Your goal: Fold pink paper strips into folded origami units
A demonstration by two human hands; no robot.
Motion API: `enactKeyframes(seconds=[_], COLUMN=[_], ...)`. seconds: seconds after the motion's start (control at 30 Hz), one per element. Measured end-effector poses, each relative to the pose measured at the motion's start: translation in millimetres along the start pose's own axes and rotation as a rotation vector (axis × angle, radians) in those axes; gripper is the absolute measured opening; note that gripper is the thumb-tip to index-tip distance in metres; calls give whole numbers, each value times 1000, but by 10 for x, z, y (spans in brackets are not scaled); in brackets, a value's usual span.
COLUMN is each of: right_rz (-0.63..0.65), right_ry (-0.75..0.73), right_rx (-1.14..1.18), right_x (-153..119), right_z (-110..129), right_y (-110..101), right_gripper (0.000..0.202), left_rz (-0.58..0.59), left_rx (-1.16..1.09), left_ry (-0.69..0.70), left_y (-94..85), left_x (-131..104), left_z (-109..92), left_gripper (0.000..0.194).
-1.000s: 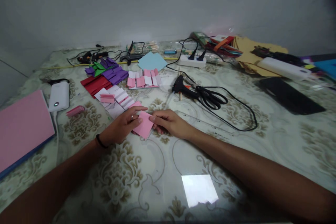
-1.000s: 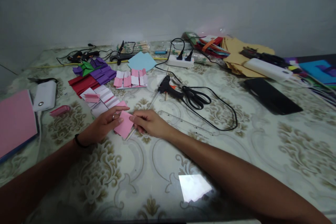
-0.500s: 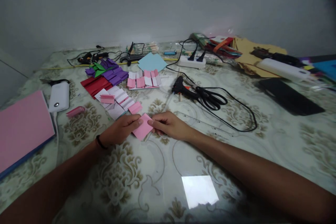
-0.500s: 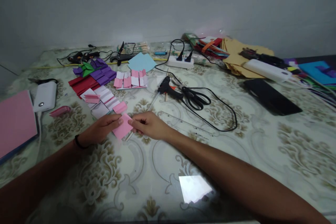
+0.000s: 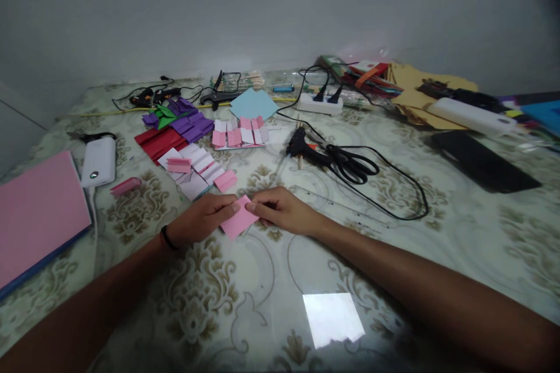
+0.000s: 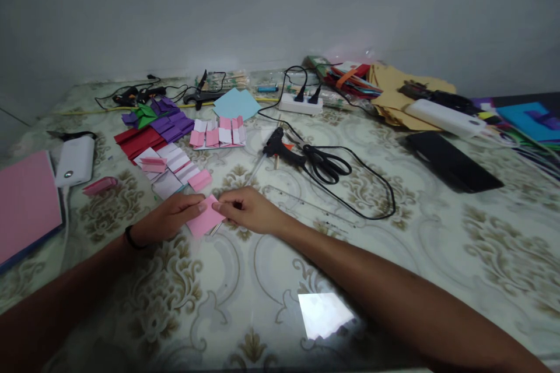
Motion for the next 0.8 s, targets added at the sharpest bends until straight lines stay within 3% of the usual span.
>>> enactKeyframes(seconds=[0.8], right_rz=[30], right_ry=[-25], right_rx=[65], right_x=[-11], right_z=[-20], right_y=[16], right_gripper=[46], left_rz=[110], left_rx=[58], left_ry=[52], left_y=[12], left_x=[-13], left_z=[-68], left_gripper=[38])
Point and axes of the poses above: each hand's wrist, its own x-axis towards the middle knuckle, its own y-axis out of the palm, z = x × y, the point moved 2 cm from there along x, towards the middle knuckle, and after that the axes turned 10 degrees about -y, right-handed, at the moved point
